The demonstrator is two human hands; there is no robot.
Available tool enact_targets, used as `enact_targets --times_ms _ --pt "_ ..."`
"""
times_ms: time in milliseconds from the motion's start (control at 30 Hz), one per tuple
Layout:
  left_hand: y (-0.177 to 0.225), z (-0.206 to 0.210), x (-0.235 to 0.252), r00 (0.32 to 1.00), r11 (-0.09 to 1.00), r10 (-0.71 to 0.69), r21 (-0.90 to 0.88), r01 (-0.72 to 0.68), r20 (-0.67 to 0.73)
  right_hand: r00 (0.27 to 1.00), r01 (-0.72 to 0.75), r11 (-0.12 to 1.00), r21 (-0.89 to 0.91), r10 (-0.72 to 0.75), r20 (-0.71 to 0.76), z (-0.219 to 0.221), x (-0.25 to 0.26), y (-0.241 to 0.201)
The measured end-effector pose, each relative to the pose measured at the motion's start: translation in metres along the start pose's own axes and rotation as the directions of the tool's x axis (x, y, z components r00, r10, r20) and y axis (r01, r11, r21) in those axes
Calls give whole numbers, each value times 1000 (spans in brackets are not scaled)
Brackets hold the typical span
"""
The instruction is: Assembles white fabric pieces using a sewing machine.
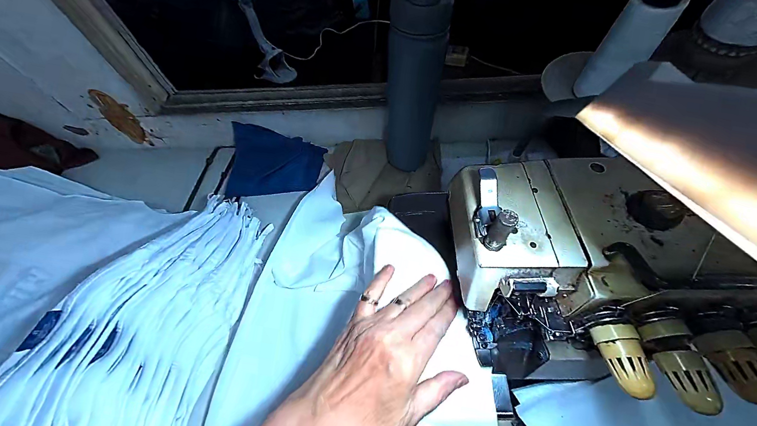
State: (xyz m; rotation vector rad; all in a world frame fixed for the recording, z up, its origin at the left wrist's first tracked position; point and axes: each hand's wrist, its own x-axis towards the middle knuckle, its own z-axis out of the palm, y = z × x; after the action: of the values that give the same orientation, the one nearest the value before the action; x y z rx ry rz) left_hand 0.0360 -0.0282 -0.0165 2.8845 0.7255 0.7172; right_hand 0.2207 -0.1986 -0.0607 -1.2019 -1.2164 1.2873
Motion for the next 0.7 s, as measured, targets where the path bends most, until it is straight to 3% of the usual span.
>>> enact_targets --times_ms 167,267,333,400,467,567,700 --pt "-4 9 2 991 979 -104 -186 87 -82 974 81 976 -200 -121 -192 -20 -3 -23" --pt "-11 9 -50 953 926 -275 -302 227 -130 910 -61 882 -467 -143 -389 -38 -33 -29" --pt "-19 3 -95 941 931 -337 -135 339 39 934 -129 729 -672 -139 -330 -44 -55 -21" --pt "-30 -16 -127 864 908 -418 143 393 280 960 -136 614 -777 -112 -257 -40 -72 -5" --pt "-50 -30 -158 843 866 -474 307 394 254 957 -129 557 -820 -145 -250 -32 -79 13" --pt "-49 -52 -162 825 867 -489 261 424 285 930 -118 495 -861 -249 -271 -24 -78 28" --pt "-22 -52 -138 929 928 -359 147 344 94 925 -57 422 -905 -320 -207 -23 -70 35"
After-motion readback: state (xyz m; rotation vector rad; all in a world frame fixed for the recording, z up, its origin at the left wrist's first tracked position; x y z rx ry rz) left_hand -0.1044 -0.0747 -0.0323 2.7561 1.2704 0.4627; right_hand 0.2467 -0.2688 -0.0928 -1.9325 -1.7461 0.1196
